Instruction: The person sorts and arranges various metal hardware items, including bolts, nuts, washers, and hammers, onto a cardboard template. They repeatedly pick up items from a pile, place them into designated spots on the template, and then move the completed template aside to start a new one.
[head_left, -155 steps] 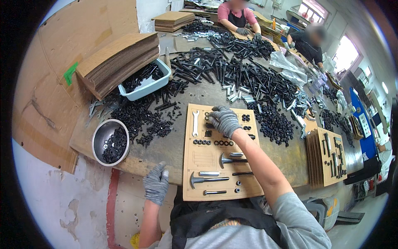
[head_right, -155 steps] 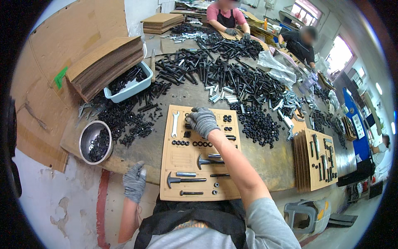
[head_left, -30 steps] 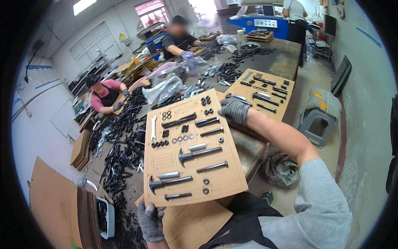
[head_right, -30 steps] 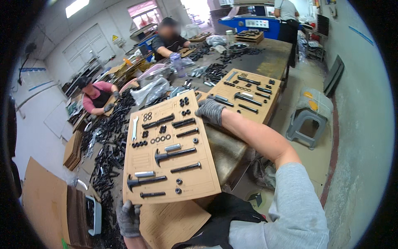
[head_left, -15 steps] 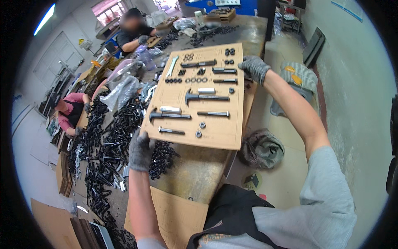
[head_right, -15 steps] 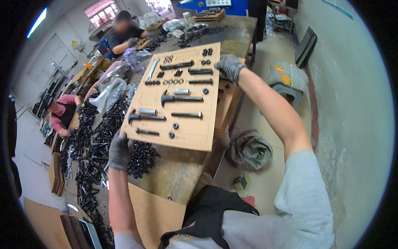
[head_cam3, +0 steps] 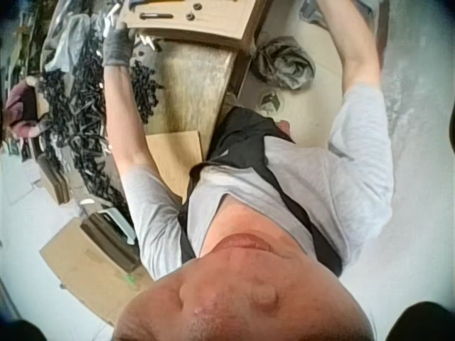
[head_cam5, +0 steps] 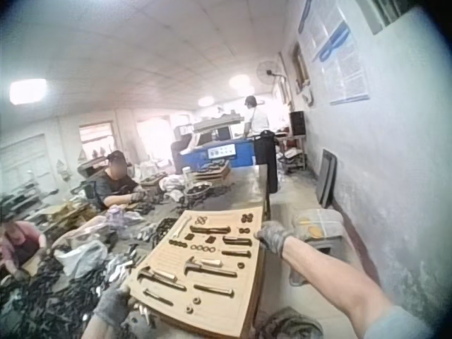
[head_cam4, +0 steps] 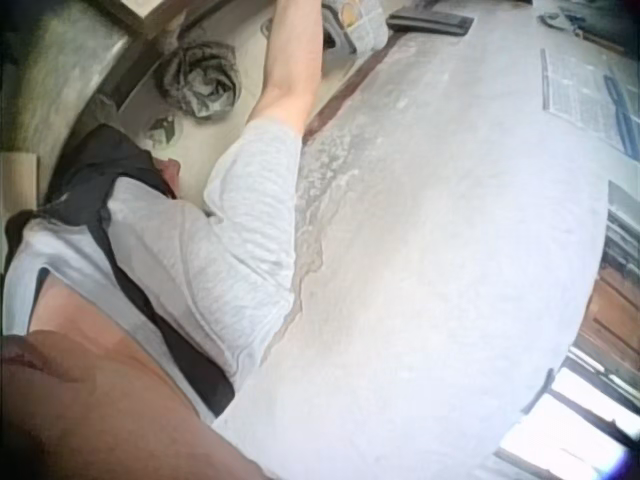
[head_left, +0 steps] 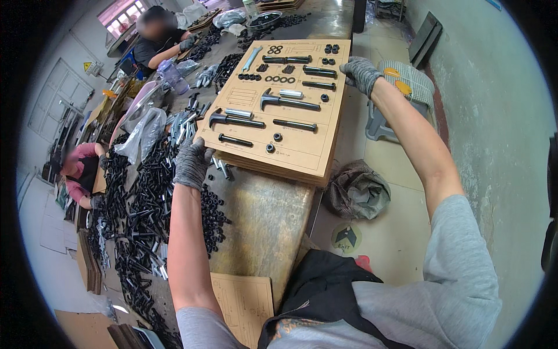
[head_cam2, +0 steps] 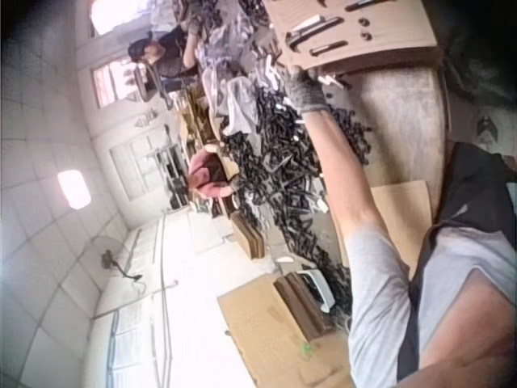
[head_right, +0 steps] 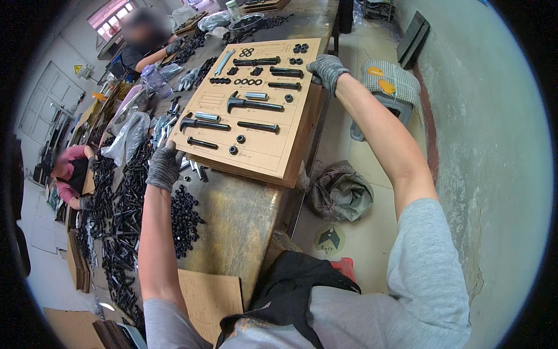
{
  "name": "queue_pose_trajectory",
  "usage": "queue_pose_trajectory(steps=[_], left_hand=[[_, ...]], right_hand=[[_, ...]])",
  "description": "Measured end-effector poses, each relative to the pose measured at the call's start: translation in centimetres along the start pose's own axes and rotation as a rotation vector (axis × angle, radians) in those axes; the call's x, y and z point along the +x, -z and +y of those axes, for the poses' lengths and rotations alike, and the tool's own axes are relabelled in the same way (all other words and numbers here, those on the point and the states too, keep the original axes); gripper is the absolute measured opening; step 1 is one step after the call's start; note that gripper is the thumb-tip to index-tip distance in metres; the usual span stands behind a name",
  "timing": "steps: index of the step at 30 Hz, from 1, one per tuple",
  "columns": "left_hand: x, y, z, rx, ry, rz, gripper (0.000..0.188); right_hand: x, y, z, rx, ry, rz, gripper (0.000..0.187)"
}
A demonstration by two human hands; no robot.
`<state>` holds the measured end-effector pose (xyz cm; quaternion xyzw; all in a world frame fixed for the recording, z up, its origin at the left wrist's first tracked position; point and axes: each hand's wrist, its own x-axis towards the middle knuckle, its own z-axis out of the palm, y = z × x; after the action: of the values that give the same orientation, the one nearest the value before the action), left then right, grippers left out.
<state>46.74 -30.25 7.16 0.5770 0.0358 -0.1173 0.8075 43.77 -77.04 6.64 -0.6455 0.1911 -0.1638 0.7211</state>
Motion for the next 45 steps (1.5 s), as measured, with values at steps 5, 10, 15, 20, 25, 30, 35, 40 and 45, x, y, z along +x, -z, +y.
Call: queue_pose_trajectory(steps=[5,10,15,20,25,30,35,40,45], left_hand=[[2.4,1.8,-1.3,0.029,-0.007,-0.123,0.040],[3.9,3.8,-2.0,0.108,0.054,-0.085,0.040],[2.7,1.5,-1.8,0.033,0.052,0.026,0.036],[1.7,1.5,-1.4,0.008,0.069,0.018,0.036],[3.1,3.5,-2.3,0.002,0.050,-0.174,0.039],[1.4,0.8,-2.1,0.014,0.075,0.068,0.036],[-0.2,4.0,-1.8,-0.145,0.053,-0.070,0.030],[-8.6,7.9,-0.8,-0.052,0.035,0.068,0.034],[-20.9,16.1,-3.0,0.034,-0.071,0.352,0.027]], right_hand=[[-0.2,-0.4,1.4,0.004,-0.035,-0.006,0.012],[0.3,-1.0,1.7,-0.002,-0.033,-0.002,0.017],[1.1,0.0,2.1,-0.096,0.002,-0.027,0.015],[-0.1,-1.1,1.4,-0.231,-0.030,0.018,0.020],[0.3,0.2,1.6,-0.408,0.046,-0.057,0.021],[1.3,1.3,3.0,-0.476,0.113,-0.094,0.022],[2.0,1.6,2.9,-0.646,0.141,-0.105,0.027],[-5.4,0.8,1.9,-0.387,0.595,0.103,0.030],[-22.9,-7.3,2.7,-0.058,0.661,-0.070,0.020]])
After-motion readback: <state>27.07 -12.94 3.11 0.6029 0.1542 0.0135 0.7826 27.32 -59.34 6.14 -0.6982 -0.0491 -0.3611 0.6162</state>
